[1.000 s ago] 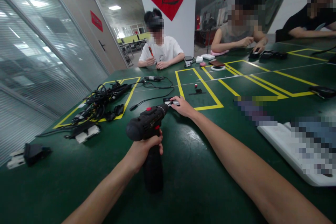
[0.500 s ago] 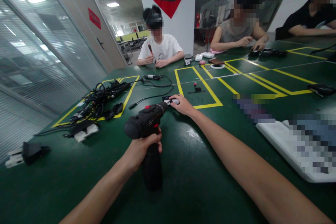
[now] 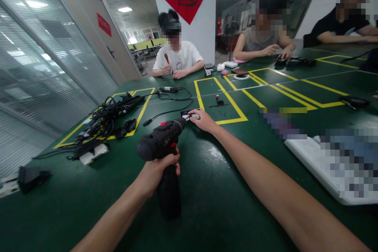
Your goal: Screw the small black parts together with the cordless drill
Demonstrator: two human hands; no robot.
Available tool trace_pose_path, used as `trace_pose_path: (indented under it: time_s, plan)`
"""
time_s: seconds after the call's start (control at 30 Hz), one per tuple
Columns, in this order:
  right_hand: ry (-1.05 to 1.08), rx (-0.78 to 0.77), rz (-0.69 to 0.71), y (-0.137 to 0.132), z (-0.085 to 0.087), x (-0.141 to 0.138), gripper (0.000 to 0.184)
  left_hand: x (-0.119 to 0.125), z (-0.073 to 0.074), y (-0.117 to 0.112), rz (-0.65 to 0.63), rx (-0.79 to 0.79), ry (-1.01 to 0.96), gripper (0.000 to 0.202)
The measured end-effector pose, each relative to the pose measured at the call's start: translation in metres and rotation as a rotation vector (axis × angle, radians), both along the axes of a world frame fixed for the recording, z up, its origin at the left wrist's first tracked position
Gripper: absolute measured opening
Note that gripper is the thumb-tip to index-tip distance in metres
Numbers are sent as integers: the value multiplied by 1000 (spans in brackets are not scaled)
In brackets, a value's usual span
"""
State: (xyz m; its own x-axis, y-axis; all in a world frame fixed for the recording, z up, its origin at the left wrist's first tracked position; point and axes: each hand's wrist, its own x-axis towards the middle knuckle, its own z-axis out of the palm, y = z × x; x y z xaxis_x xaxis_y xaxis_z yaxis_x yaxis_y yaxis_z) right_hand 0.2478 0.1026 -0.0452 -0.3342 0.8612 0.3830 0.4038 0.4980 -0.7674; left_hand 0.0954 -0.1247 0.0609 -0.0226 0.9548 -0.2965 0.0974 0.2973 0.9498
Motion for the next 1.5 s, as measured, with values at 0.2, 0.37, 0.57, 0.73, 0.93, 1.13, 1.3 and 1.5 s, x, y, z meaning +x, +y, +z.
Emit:
trace_pose_path:
  time_s: [0.2, 0.37, 0.57, 0.73, 0.93, 1.13, 1.3, 1.5]
  plan:
    - [-1, 10, -5, 2, -1, 0, 30, -2, -1, 0, 5, -7, 0, 31]
    - [-5, 15, 5, 3, -2, 0, 30, -1, 0, 0, -9, -4, 1, 28]
    - [2, 15, 2, 2, -1, 0, 29, -1, -1, 0, -5, -5, -1, 28]
    - [9, 8, -2, 0, 0, 0, 28, -1, -2, 0, 9, -7, -10, 31]
    - [16, -2, -2, 1, 0, 0, 27, -2, -2, 0, 19, -8, -22, 31]
    - [12, -14, -7, 2, -1, -1, 29, 0, 0, -1, 17, -1, -17, 27]
    - [10, -20, -5, 2, -1, -1, 30, 0, 1, -1, 11, -6, -16, 25]
    - [16, -28, -1, 4, -2, -1, 32, -1, 0, -2, 30, -16, -22, 32]
